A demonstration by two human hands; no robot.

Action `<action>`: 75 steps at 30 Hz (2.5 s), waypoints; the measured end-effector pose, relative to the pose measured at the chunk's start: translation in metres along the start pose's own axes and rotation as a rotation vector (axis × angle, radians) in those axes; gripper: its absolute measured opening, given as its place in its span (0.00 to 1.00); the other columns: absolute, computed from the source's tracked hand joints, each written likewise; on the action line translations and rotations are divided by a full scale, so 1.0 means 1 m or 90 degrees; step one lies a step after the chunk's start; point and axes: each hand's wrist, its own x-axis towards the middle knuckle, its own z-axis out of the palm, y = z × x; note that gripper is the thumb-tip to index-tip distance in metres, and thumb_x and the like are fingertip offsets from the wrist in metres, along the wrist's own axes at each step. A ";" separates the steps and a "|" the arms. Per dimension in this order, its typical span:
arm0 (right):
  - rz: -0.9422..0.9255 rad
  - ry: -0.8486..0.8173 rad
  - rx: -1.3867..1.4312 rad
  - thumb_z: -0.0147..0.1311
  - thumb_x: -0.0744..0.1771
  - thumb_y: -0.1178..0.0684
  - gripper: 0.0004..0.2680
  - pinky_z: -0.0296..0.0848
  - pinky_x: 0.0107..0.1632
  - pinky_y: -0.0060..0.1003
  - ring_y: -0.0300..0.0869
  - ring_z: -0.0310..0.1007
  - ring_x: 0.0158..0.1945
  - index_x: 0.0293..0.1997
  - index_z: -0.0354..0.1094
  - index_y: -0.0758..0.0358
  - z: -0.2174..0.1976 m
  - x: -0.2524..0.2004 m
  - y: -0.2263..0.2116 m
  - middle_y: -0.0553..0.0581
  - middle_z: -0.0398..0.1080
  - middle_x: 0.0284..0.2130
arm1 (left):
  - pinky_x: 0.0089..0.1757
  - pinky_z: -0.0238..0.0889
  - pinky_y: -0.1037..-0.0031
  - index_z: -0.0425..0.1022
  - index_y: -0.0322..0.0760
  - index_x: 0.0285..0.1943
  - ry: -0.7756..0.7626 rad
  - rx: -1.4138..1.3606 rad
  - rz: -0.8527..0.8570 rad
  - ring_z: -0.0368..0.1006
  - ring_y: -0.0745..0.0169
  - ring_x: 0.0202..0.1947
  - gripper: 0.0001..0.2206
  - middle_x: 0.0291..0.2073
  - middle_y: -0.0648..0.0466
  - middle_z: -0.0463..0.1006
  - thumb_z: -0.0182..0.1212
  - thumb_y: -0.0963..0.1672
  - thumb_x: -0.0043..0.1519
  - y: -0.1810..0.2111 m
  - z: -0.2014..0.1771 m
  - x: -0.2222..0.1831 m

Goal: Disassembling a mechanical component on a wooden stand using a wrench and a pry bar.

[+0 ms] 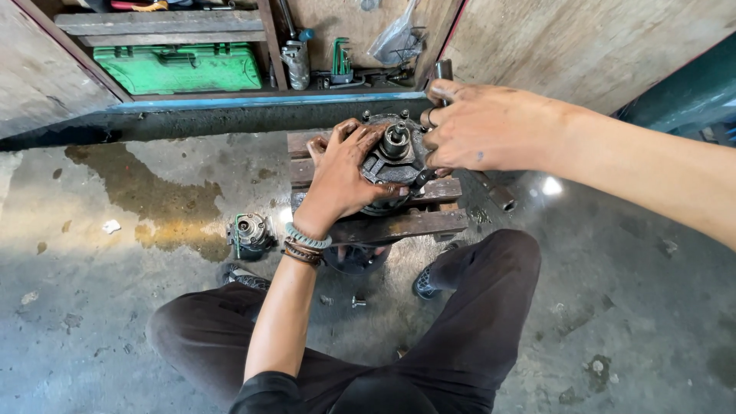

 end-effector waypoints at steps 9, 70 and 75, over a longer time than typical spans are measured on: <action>-0.078 -0.077 -0.065 0.50 0.68 0.53 0.05 0.53 0.67 0.51 0.38 0.74 0.44 0.39 0.73 0.45 -0.017 0.013 -0.004 0.42 0.76 0.31 | 0.54 0.44 0.24 0.69 0.51 0.66 -0.093 -0.009 -0.088 0.54 0.50 0.68 0.38 0.57 0.62 0.73 0.74 0.57 0.44 0.015 -0.022 0.003; 0.554 -0.300 0.507 0.57 0.62 0.35 0.18 0.76 0.45 0.52 0.53 0.79 0.45 0.44 0.77 0.56 0.024 0.039 -0.015 0.57 0.79 0.34 | 0.58 0.39 0.15 0.68 0.49 0.68 -0.084 -0.086 -0.090 0.51 0.46 0.72 0.39 0.61 0.60 0.73 0.77 0.56 0.46 0.015 -0.023 -0.002; 0.493 -0.338 0.519 0.57 0.63 0.39 0.20 0.75 0.50 0.48 0.58 0.76 0.52 0.49 0.76 0.67 -0.016 0.031 -0.019 0.66 0.79 0.41 | 0.58 0.40 0.15 0.67 0.51 0.69 -0.085 -0.080 -0.099 0.51 0.50 0.72 0.41 0.62 0.64 0.72 0.77 0.58 0.45 0.016 -0.024 0.000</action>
